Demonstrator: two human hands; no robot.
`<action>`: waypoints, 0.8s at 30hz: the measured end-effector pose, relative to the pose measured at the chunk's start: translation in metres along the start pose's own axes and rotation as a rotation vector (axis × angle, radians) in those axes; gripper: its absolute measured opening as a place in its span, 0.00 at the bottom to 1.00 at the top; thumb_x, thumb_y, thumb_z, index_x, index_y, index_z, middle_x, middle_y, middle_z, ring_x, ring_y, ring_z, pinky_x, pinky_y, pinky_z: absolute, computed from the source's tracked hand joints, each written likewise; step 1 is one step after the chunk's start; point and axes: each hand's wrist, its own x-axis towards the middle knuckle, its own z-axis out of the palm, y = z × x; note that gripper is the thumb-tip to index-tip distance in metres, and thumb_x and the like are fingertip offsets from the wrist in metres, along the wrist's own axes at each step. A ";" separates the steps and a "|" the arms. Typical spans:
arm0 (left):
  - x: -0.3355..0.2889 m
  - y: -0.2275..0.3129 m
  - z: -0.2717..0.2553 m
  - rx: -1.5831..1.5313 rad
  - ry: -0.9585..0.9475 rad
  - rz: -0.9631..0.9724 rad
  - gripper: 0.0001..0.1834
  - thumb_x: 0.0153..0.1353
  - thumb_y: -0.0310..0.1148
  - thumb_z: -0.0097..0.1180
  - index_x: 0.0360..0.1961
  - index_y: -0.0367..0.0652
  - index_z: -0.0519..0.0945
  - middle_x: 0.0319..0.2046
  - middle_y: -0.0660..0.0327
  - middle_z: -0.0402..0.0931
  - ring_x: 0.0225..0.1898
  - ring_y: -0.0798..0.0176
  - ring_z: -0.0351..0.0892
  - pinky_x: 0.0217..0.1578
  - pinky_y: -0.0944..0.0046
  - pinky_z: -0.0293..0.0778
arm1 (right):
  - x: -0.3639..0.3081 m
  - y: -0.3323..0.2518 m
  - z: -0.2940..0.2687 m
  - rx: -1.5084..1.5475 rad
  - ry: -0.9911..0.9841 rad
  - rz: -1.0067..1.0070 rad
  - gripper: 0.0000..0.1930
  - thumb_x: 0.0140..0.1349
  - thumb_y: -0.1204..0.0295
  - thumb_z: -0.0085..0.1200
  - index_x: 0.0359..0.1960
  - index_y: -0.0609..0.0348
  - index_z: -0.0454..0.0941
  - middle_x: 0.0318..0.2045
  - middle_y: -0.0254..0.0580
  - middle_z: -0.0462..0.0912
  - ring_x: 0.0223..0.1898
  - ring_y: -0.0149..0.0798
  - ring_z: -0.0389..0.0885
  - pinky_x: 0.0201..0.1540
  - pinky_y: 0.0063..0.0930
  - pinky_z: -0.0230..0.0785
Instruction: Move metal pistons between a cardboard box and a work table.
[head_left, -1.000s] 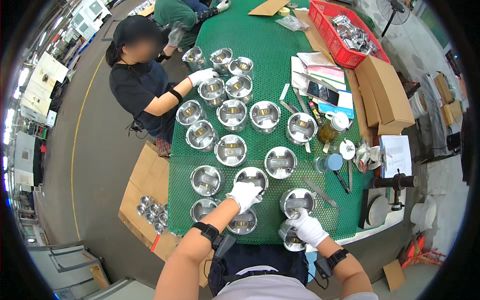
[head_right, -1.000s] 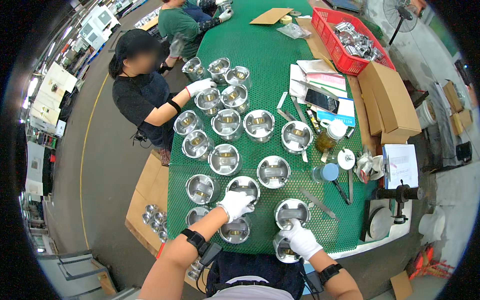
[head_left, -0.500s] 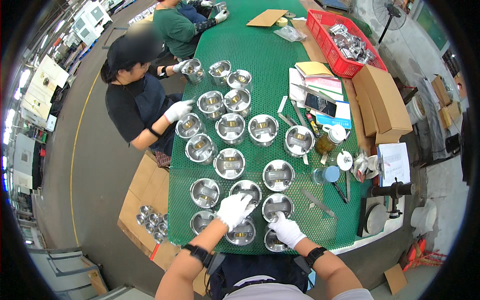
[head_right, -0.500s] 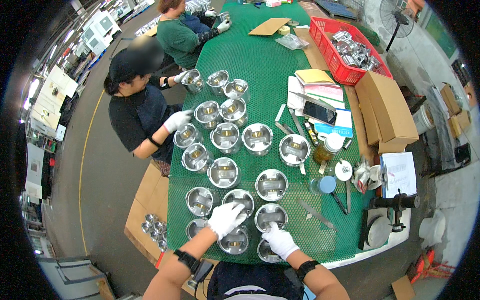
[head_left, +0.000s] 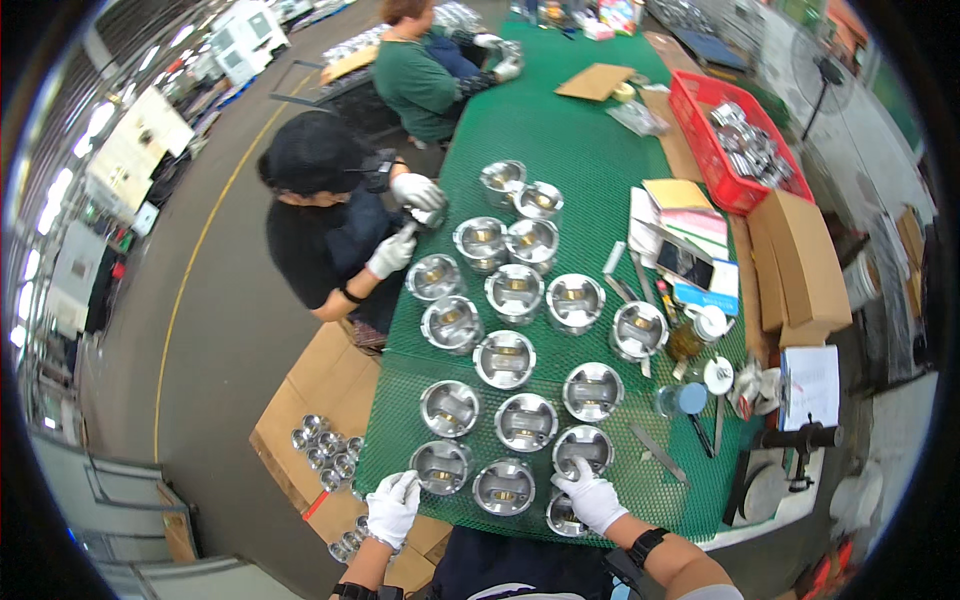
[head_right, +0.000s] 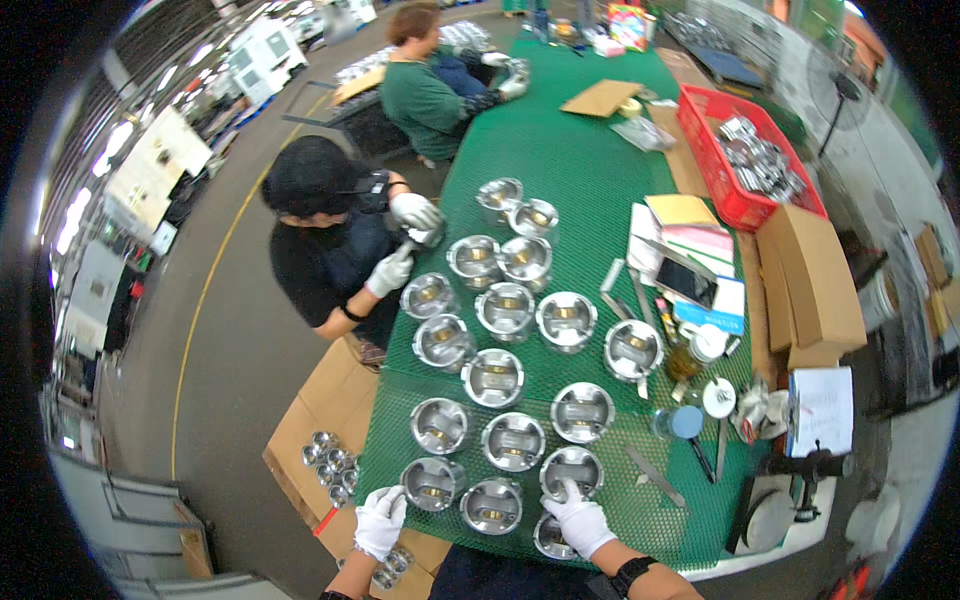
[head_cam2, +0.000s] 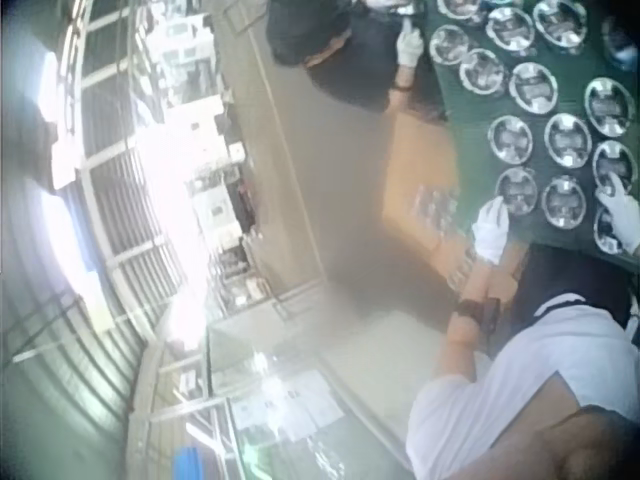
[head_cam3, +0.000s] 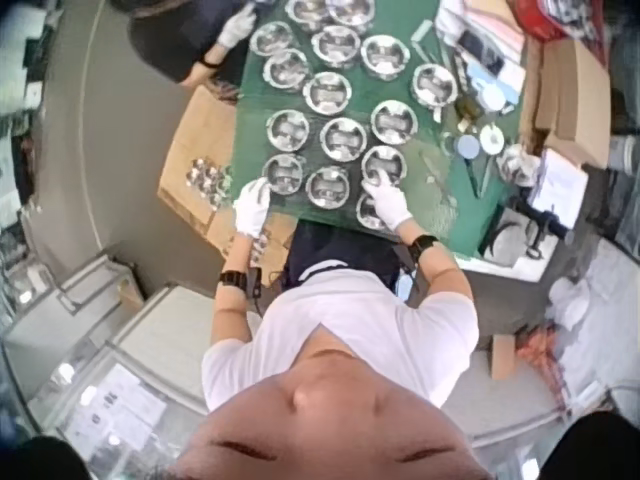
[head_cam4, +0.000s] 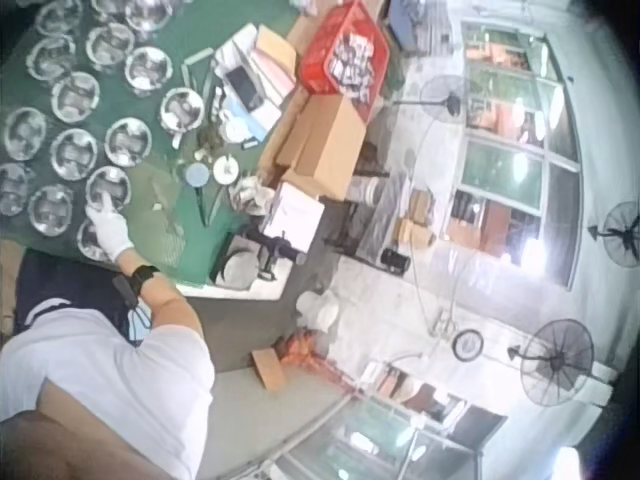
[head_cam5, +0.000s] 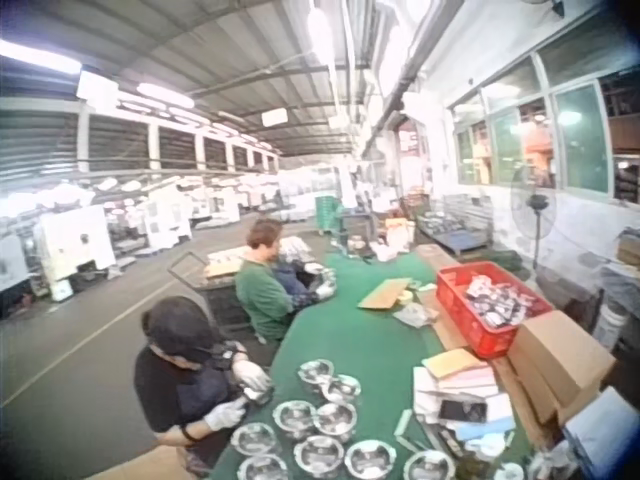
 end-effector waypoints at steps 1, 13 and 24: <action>-0.009 -0.005 -0.008 0.010 0.036 -0.013 0.15 0.54 0.32 0.61 0.44 0.52 0.81 0.38 0.55 0.79 0.34 0.53 0.81 0.34 0.58 0.78 | 0.003 -0.006 -0.008 -0.010 0.010 -0.036 0.24 0.52 0.70 0.53 0.54 0.31 0.72 0.58 0.59 0.64 0.30 0.53 0.82 0.30 0.40 0.78; -0.255 -0.115 -0.085 0.279 -0.583 0.062 0.14 0.59 0.37 0.43 0.27 0.44 0.80 0.28 0.52 0.81 0.29 0.48 0.81 0.30 0.49 0.76 | -0.060 -0.174 -0.060 0.043 0.206 -0.143 0.12 0.56 0.62 0.51 0.39 0.49 0.82 0.27 0.48 0.81 0.32 0.49 0.81 0.37 0.44 0.74; -0.462 -0.161 -0.142 0.136 -0.545 0.180 0.11 0.57 0.34 0.44 0.25 0.45 0.78 0.25 0.52 0.79 0.26 0.49 0.81 0.25 0.52 0.76 | -0.173 -0.403 0.067 -0.162 -0.646 -0.549 0.27 0.62 0.45 0.42 0.31 0.58 0.82 0.27 0.53 0.82 0.32 0.54 0.81 0.40 0.44 0.73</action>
